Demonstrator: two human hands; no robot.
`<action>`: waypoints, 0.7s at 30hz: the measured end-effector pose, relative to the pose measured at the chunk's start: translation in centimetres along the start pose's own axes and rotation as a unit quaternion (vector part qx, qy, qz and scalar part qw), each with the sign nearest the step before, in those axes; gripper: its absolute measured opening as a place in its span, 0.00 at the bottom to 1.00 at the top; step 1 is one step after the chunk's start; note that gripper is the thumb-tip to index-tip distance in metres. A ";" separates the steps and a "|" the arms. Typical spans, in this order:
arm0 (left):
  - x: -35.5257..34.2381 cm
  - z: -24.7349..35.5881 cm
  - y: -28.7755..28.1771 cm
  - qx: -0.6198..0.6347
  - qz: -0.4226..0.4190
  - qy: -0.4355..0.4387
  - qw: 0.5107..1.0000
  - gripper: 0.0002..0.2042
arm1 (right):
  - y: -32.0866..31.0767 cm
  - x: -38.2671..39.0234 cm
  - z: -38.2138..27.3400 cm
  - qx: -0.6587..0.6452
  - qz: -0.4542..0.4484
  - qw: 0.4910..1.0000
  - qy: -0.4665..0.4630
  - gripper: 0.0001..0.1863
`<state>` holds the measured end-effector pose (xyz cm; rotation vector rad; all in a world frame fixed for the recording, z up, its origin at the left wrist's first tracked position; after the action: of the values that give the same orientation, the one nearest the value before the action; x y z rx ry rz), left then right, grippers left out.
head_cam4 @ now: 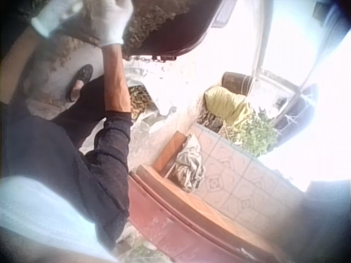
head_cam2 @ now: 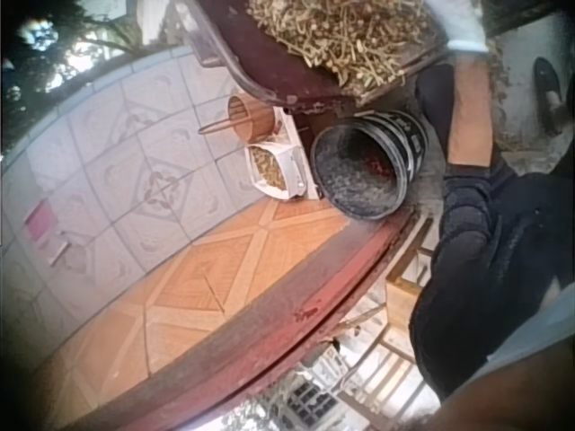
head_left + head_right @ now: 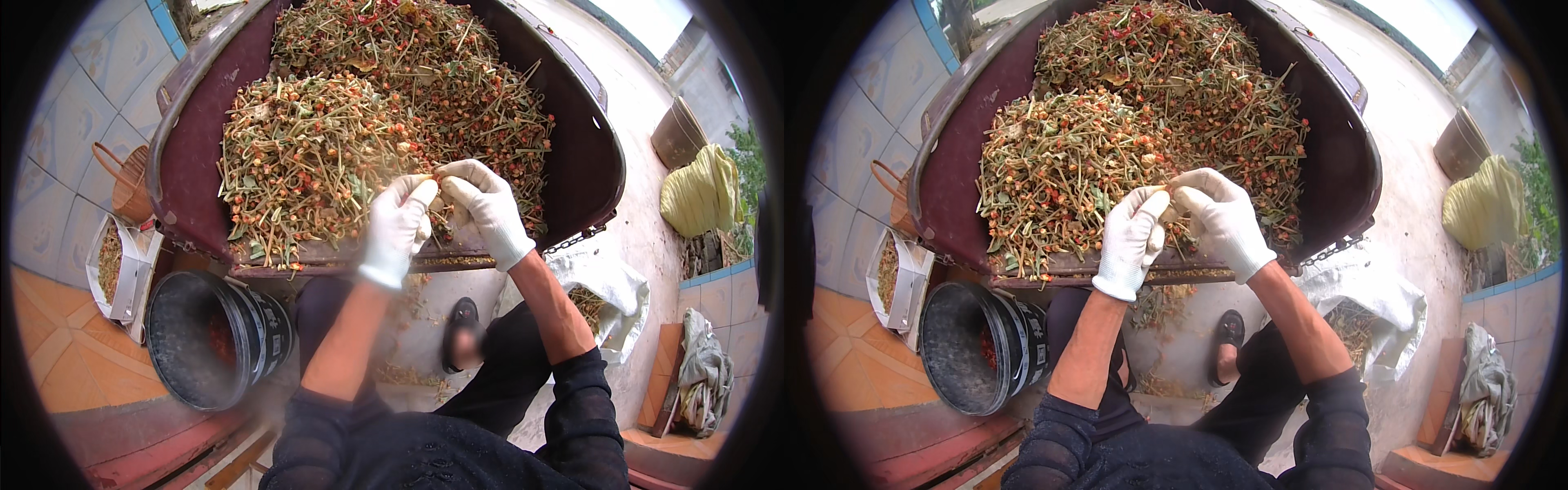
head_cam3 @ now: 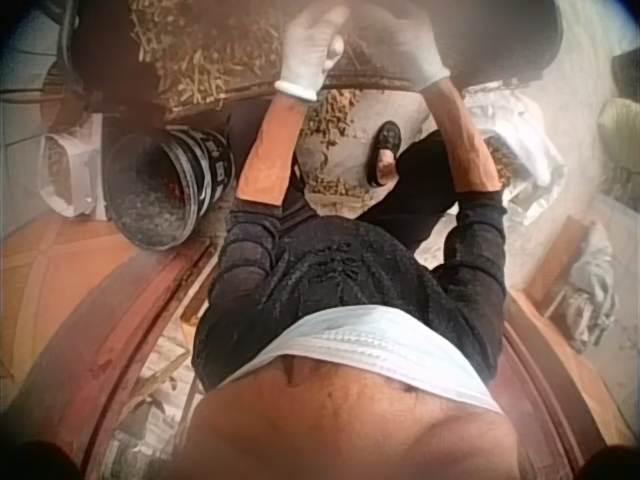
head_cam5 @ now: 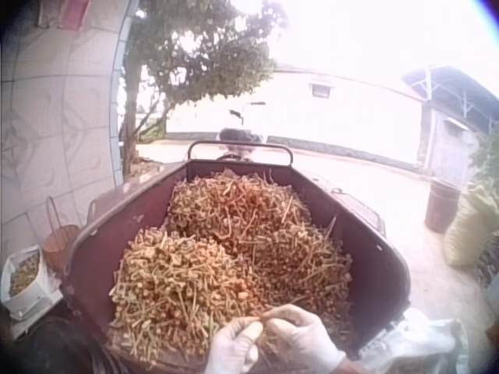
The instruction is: The person stands at a large maroon tub filled with dried plant material and uses gloved hands to pick up handfuls of the mixture. They separate the contents, dropping the processed material into a white sack on the floor while discarding unwanted stems back into the tub.
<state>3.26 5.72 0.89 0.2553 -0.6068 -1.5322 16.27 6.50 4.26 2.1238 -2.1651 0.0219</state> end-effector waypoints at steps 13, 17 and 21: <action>0.2 -0.3 -0.4 -0.002 0.023 0.008 1.000 0.03 | 0.4 0.2 0.5 0.028 -0.026 0.998 0.045 0.08; 0.0 -0.7 0.0 0.081 0.001 -0.012 0.997 0.03 | 1.0 0.6 1.8 -0.219 -0.092 0.964 0.121 0.10; -0.2 -1.0 -0.3 0.131 -0.027 -0.032 0.991 0.03 | 1.6 0.1 3.3 -0.321 -0.142 0.927 0.134 0.09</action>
<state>3.55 5.64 -0.11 0.4251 -0.8595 -1.5159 14.46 6.14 1.11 1.8749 -1.4267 -0.3484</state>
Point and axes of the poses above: each hand's wrist, its own x-axis away from the middle knuckle, its own y-axis out of the palm, z = x × y, the point moved 7 cm from there along -x, towards the middle knuckle, and after that the axes turned 5 degrees about z, right-handed, at the moved point
